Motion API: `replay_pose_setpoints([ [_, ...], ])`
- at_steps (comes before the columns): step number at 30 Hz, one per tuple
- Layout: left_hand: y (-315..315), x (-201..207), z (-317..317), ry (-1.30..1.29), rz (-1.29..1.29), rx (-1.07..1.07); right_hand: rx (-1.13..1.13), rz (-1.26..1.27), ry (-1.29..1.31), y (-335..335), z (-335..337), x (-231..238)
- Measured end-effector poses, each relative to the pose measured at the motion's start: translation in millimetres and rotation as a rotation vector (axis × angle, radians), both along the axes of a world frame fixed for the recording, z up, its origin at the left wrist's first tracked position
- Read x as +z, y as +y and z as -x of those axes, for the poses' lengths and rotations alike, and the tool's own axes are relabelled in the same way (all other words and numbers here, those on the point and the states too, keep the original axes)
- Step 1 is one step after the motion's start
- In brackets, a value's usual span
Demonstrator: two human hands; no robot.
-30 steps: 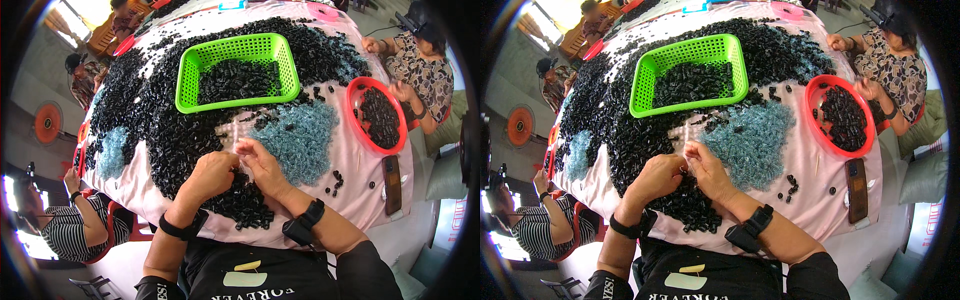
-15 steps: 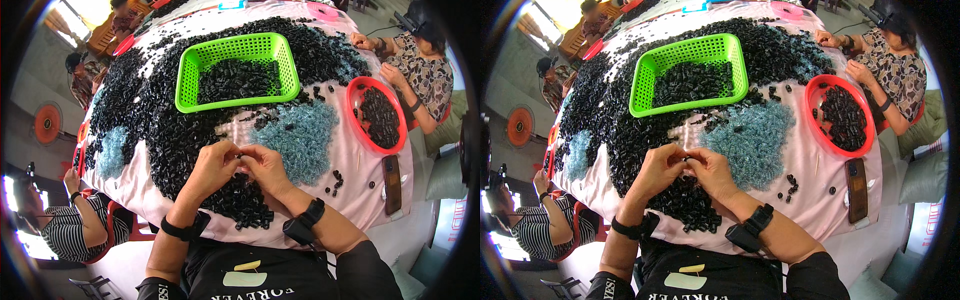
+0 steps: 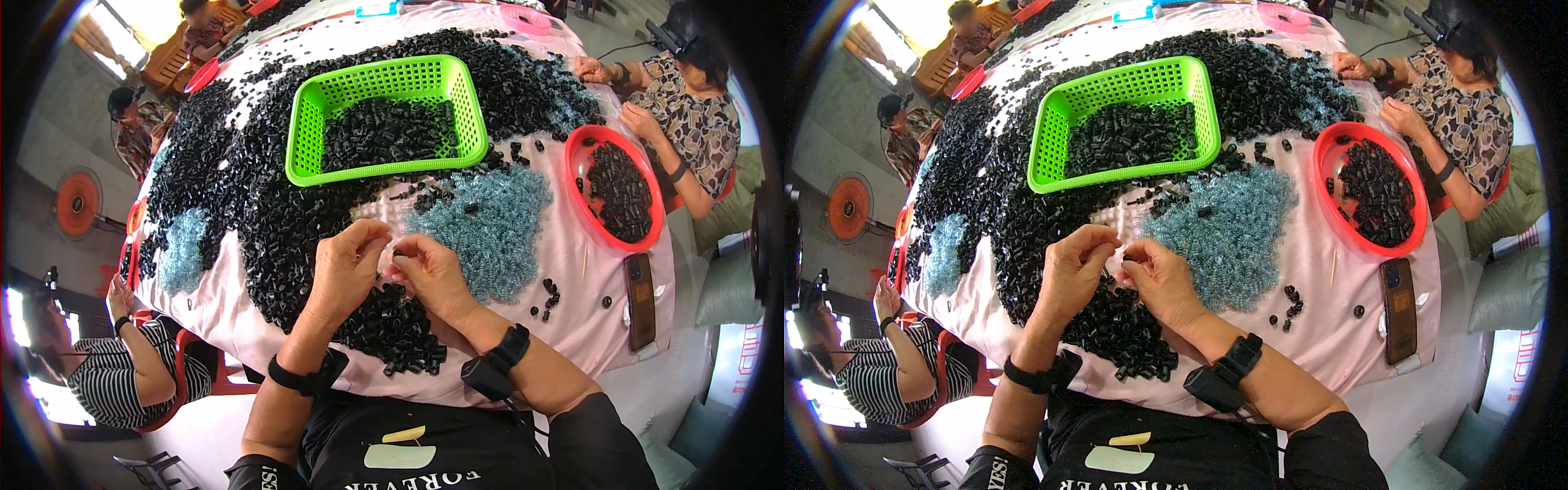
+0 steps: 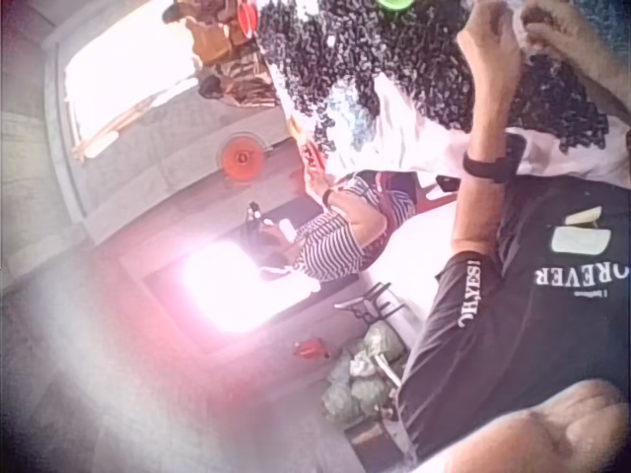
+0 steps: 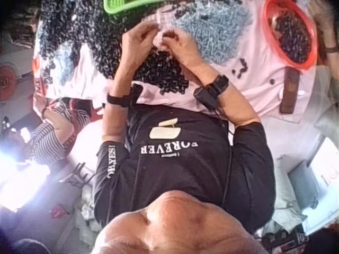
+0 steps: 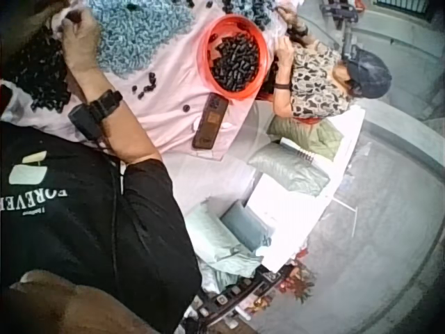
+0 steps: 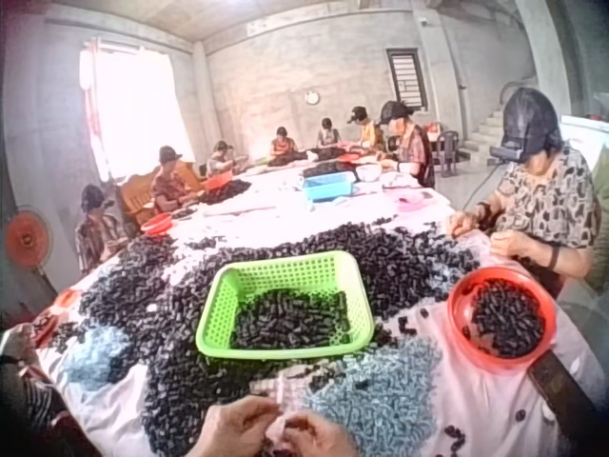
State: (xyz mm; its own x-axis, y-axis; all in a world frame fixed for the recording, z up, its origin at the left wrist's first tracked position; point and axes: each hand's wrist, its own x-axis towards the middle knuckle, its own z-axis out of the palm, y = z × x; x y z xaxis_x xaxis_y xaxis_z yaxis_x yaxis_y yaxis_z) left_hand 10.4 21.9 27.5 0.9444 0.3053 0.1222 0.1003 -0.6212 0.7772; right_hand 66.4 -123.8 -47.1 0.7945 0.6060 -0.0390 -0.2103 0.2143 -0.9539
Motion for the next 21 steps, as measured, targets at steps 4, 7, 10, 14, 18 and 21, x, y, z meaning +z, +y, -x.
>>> replay_pose_setpoints([
  [4,-11.5,1.2,-0.5,-0.011,0.017,0.007,0.055,0.057,0.062,-3.9,0.1,9.8],
  [7,-13.4,0.2,1.2,-0.003,0.002,-0.003,0.051,-0.031,0.029,-3.1,0.2,5.5],
  [10,-13.0,-0.1,1.9,-0.021,-0.062,-0.019,0.058,0.003,0.052,-4.1,0.2,8.8],
  [14,-13.2,-3.3,3.2,-0.063,-0.16,-0.054,0.031,-0.014,0.021,-1.8,0.1,1.9],
  [18,-14.7,0.2,4.2,-0.074,-0.177,-0.071,0.059,0.029,0.073,-2.7,0.3,3.8],
  [21,-13.4,-1.8,4.7,-0.086,-0.212,-0.086,0.061,0.044,0.058,-3.5,0.1,4.3],
])
